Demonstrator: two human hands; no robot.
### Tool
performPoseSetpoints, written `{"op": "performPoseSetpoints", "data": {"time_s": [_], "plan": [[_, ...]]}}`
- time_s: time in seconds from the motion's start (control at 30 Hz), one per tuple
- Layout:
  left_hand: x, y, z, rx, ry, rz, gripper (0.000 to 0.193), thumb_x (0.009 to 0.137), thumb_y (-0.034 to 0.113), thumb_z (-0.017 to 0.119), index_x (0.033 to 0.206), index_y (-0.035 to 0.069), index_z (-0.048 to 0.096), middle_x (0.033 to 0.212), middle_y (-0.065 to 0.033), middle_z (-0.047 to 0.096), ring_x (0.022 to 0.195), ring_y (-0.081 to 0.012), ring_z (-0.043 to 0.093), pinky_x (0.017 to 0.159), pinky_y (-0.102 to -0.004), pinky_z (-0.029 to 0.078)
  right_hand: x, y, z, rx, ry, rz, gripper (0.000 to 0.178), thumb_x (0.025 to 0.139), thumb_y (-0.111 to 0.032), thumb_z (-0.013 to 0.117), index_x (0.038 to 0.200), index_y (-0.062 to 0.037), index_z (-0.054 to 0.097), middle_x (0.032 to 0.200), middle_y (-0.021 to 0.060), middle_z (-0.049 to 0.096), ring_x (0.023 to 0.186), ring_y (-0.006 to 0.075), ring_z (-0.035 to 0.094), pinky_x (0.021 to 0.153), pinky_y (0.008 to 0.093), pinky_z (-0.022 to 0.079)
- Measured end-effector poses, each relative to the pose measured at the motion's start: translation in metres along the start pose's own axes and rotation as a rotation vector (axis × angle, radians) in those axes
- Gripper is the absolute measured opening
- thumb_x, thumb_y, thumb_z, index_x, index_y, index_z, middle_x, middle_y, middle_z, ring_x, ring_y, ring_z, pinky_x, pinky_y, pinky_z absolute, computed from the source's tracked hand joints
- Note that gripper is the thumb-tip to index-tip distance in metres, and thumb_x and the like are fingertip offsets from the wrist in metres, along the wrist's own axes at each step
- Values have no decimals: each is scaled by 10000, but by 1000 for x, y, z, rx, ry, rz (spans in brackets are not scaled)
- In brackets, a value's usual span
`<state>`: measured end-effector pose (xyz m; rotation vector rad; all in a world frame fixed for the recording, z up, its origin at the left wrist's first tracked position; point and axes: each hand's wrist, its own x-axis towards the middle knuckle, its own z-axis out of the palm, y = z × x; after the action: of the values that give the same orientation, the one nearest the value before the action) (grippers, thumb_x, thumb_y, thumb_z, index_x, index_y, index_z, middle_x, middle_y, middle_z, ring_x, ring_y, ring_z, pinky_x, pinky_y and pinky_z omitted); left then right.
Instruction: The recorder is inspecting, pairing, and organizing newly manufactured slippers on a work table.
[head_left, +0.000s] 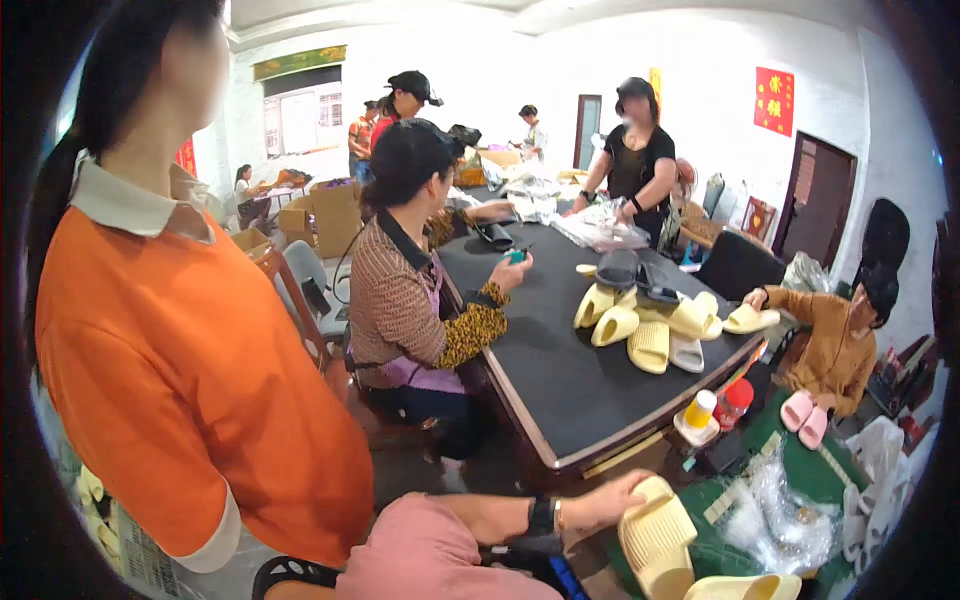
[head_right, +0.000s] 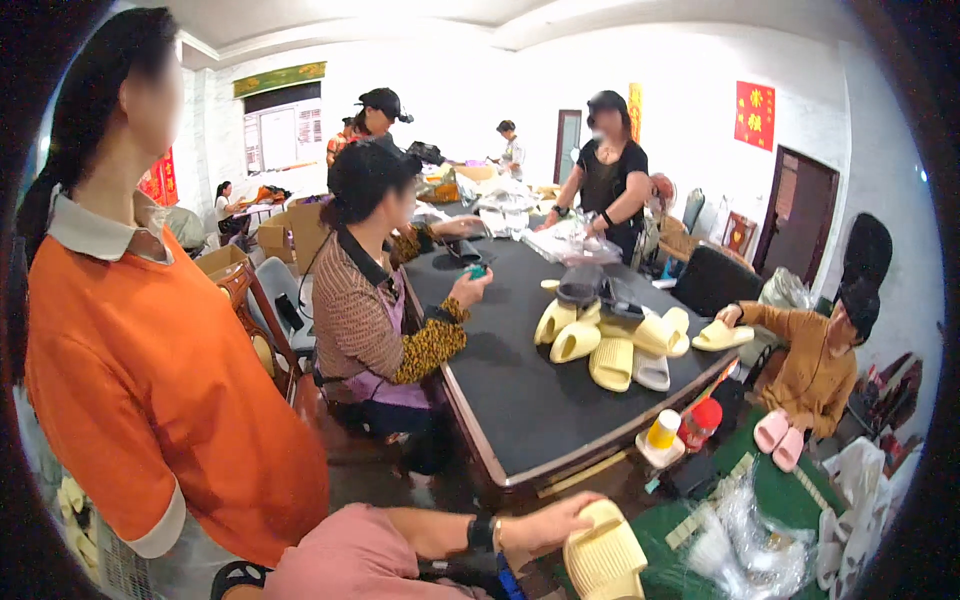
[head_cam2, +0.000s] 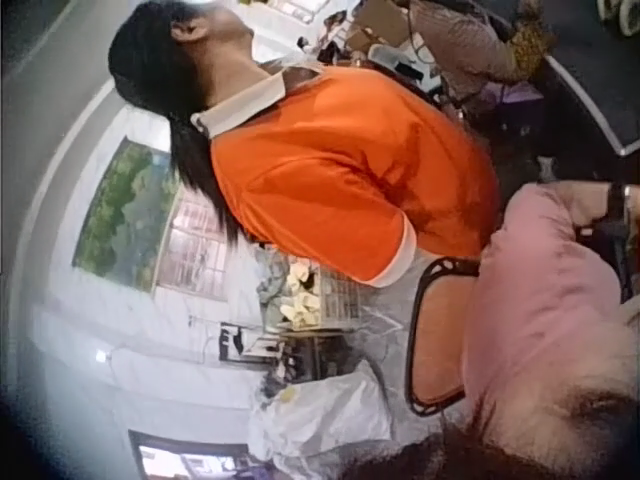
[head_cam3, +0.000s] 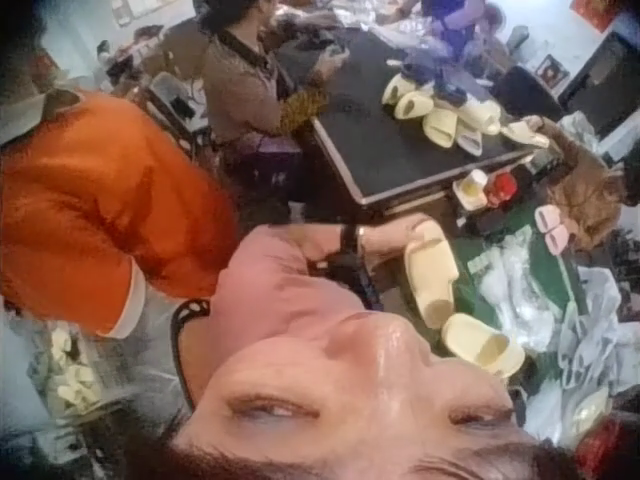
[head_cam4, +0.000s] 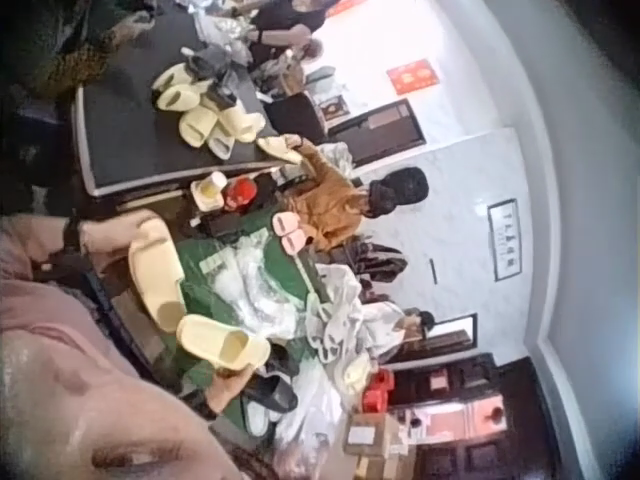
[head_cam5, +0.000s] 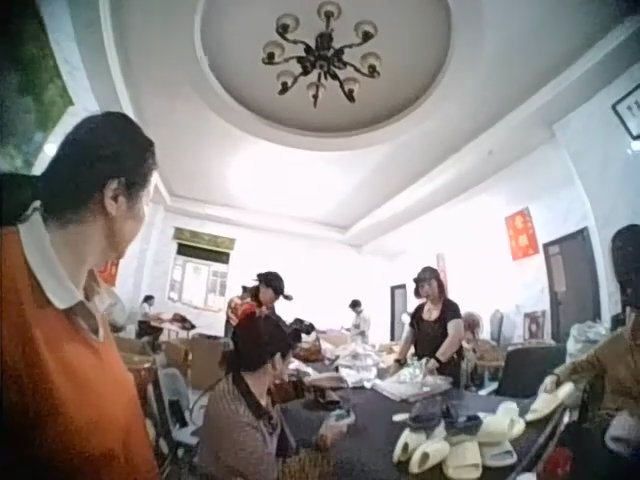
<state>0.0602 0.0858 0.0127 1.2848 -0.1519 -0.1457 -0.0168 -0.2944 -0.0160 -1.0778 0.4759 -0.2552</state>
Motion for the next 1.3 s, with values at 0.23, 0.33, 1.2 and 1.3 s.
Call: {"op": "performPoseSetpoints", "data": {"time_s": [0.23, 0.33, 1.2, 1.3], "plan": [[51, 32, -18, 584, -235, 103, 333, 902, 200, 657, 1170, 17, 578, 1066, -71, 632, 981, -148, 593, 855, -299, 500, -49, -67, -4, -69, -310, -94, 382, 935, -255, 566, 1173, 38, 515, 1121, 135, 580, 1023, 228, 563, 955, 347, 419], [83, 0, 8, 409, -376, -135, 329, 909, 205, 650, 1150, -10, 587, 1001, -38, 650, 912, -113, 606, 814, -289, 507, -17, -47, 9, -332, -261, -37, 296, 877, -227, 562, 1009, 34, 607, 919, 43, 623, 762, 139, 590, 678, 268, 478], [-24, -31, 93, 399, -524, -77, 316, 908, 134, 594, 1188, -11, 594, 805, -117, 655, 752, -128, 625, 692, -286, 505, -59, 12, 102, -248, -226, -164, 256, 962, -115, 512, 1183, 1, 566, 597, -103, 368, 464, -19, 265, 408, 181, 196], [-27, -30, 107, 517, -653, -189, 238, 886, 156, 606, 1057, 1, 662, 848, -138, 691, 769, -200, 672, 695, -322, 519, -66, 20, 126, -172, -243, -220, 251, 964, -148, 520, 1150, 15, 564, 588, -98, 344, 472, -12, 275, 410, 188, 187]]}}
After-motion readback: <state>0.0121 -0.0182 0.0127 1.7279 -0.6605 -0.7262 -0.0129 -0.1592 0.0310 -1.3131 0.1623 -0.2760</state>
